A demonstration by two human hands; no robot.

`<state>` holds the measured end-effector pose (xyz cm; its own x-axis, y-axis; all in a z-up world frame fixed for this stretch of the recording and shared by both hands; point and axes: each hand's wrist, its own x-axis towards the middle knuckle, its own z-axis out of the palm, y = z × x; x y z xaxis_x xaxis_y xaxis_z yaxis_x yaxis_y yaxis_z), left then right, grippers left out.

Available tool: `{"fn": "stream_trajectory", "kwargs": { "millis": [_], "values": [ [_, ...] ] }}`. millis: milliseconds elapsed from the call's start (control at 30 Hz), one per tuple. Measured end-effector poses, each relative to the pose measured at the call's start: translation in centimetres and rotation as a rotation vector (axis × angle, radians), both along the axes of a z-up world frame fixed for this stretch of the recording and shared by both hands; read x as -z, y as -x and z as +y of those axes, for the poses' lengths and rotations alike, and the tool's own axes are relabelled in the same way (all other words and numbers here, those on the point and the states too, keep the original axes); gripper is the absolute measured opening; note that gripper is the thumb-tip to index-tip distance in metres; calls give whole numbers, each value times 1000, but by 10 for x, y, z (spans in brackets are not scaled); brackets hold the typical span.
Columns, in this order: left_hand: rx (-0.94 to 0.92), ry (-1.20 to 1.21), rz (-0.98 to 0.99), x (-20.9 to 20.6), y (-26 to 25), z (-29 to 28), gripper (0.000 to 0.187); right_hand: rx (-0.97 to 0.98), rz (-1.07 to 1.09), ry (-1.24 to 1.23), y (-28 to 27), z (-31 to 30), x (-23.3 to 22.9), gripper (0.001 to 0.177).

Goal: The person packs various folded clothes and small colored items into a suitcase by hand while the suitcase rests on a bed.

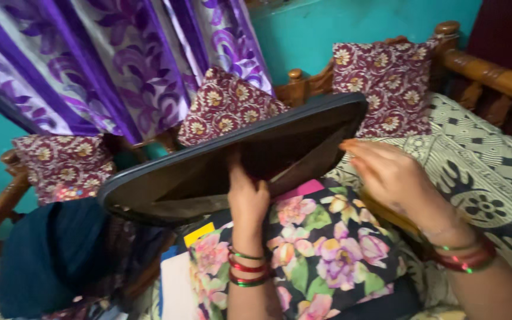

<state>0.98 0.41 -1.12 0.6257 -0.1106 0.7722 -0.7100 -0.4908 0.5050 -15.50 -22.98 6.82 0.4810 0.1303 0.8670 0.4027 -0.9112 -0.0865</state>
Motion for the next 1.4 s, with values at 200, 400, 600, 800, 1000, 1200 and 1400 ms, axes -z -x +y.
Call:
{"fn": "stream_trajectory", "kwargs": {
  "millis": [200,400,600,800,1000,1200,1400],
  "values": [
    [-24,-44,106,0,0,1,89,495,302,-157,15,-101,128,25],
    [-44,-77,21,1,1,0,85,706,802,131,-27,-161,292,77],
    [-20,-83,16,1,-1,2,85,769,961,140,-20,-149,286,80],
    [4,-78,54,-3,1,2,85,769,800,192,-21,-152,294,77],
    [18,-68,55,-7,5,2,87,655,736,-208,-40,-190,350,44],
    [13,-78,43,-6,4,2,86,206,583,-1417,-32,-240,361,58],
    [6,-86,51,-6,4,2,87,547,890,-175,-25,-190,312,64]
  ]
}}
